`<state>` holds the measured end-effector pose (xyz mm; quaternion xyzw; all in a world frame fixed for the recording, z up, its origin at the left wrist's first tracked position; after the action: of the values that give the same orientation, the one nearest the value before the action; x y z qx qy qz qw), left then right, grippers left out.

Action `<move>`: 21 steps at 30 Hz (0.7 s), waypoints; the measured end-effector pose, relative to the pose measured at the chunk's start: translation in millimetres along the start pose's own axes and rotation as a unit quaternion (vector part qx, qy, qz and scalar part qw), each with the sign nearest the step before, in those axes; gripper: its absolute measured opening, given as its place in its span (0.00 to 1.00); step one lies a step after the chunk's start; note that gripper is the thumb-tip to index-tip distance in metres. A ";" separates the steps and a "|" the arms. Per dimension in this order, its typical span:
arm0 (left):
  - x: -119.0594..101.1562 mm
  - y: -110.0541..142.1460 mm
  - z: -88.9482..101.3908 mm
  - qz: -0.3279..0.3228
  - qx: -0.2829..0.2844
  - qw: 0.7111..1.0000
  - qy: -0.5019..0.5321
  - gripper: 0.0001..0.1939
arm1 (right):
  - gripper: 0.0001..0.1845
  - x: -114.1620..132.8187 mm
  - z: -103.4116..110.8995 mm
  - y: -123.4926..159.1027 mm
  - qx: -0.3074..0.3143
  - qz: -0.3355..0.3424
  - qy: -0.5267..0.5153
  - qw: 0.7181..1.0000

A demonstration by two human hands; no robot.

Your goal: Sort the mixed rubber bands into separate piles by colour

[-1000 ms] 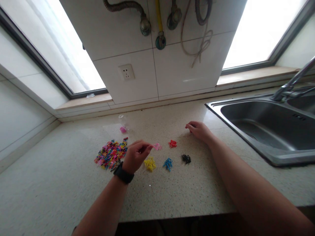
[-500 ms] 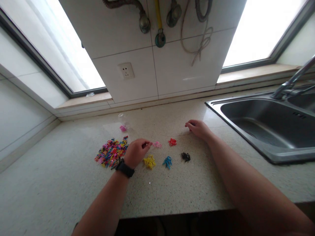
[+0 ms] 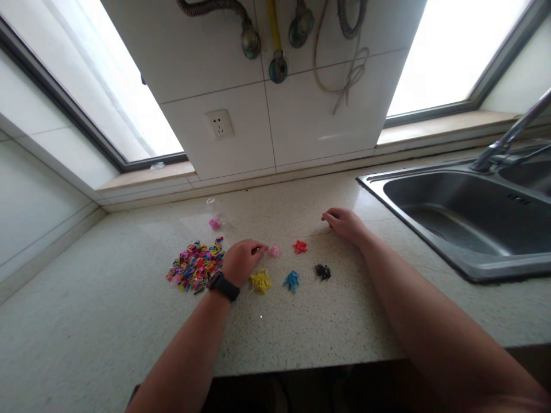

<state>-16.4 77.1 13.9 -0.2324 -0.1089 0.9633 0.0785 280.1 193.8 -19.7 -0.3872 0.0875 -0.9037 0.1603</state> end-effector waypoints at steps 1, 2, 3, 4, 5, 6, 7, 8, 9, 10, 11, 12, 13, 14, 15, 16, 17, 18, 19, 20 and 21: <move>-1.5 0.0 -0.9 -0.006 0.006 1.000 0.002 0.15 | 0.20 -0.3 0.2 -0.1 -0.002 -0.001 0.000 1.000; -3.7 0.2 -1.8 -0.016 0.014 1.000 0.004 0.15 | 0.20 -0.7 0.3 -0.1 -0.003 -0.001 -0.001 1.000; -6.6 0.6 -2.5 -0.027 0.022 0.999 0.005 0.15 | 0.20 -0.9 0.6 -0.2 -0.004 -0.001 -0.002 1.000; -9.8 1.2 -3.0 -0.040 0.030 0.999 0.006 0.15 | 0.20 -1.0 0.8 -0.3 -0.005 0.001 -0.003 1.000; -12.7 1.9 -3.3 -0.052 0.035 0.998 0.005 0.16 | 0.20 -0.9 0.8 -0.4 -0.006 0.003 -0.003 1.000; -14.6 2.4 -3.0 -0.060 0.038 0.997 0.003 0.16 | 0.20 -0.8 0.9 -0.5 -0.006 0.005 -0.003 1.000; -15.3 2.6 -2.4 -0.064 0.037 0.997 0.000 0.15 | 0.20 -0.7 1.1 -0.5 -0.006 0.007 -0.003 1.000; -15.0 2.6 -1.6 -0.065 0.034 0.997 -0.002 0.15 | 0.20 -0.7 1.3 -0.4 -0.007 0.009 -0.003 1.000; -13.9 2.4 -0.5 -0.065 0.029 0.997 -0.004 0.15 | 0.20 -0.7 1.8 -0.2 -0.010 0.010 -0.002 1.000; -12.4 2.1 1.0 -0.064 0.022 0.998 -0.004 0.15 | 0.20 -1.0 2.2 0.2 -0.012 0.010 -0.003 1.000; -10.8 1.9 3.1 -0.064 0.013 0.998 -0.002 0.14 | 0.20 -1.5 2.9 0.8 -0.017 0.008 -0.003 1.000; -9.1 1.9 5.5 -0.064 0.004 0.998 0.002 0.14 | 0.20 -2.0 3.3 1.6 -0.020 0.006 -0.004 1.000; -7.4 2.1 7.9 -0.065 -0.005 0.998 0.007 0.14 | 0.19 -2.6 3.9 2.6 -0.025 0.004 -0.005 1.000; -5.7 2.6 10.4 -0.064 -0.013 0.998 0.012 0.13 | 0.19 -3.0 5.0 3.7 -0.031 0.003 -0.007 0.999; -3.8 3.5 13.3 -0.062 -0.022 0.998 0.017 0.13 | 0.19 -3.4 6.3 5.0 -0.039 0.001 -0.008 0.999; -2.1 4.9 16.2 -0.059 -0.030 0.998 0.020 0.13 | 0.20 -3.5 7.9 6.5 -0.047 0.001 -0.008 0.999; -0.5 6.7 19.1 -0.056 -0.037 0.997 0.022 0.13 | 0.20 -3.3 10.1 8.1 -0.056 0.001 -0.008 0.998; 1.1 8.9 21.9 -0.053 -0.044 0.997 0.022 0.14 | 0.20 -3.0 12.4 9.9 -0.065 0.001 -0.005 0.998; 2.9 11.4 24.5 -0.050 -0.050 0.997 0.020 0.14 | 0.20 -2.5 14.9 12.0 -0.074 -0.001 0.001 0.997; 4.8 14.0 26.8 -0.048 -0.055 0.997 0.017 0.14 | 0.19 -1.6 17.2 14.3 -0.080 -0.003 0.009 0.997; 6.8 16.4 28.7 -0.046 -0.059 0.997 0.012 0.14 | 0.19 -0.2 19.4 17.1 -0.085 -0.005 0.018 0.996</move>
<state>-37.4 57.7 31.8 -0.2430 -0.1750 0.9478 0.1100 298.1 177.3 -11.4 -0.3833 0.1646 -0.9008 0.1206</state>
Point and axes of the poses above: each hand's wrist, its own y-axis away from the middle knuckle, its own z-axis out of the back of the hand, x = y × z, the point moved 10 cm from there along -y, towards the middle knuckle, and after that the axes turned 8 degrees about z, right-handed, at the moved point
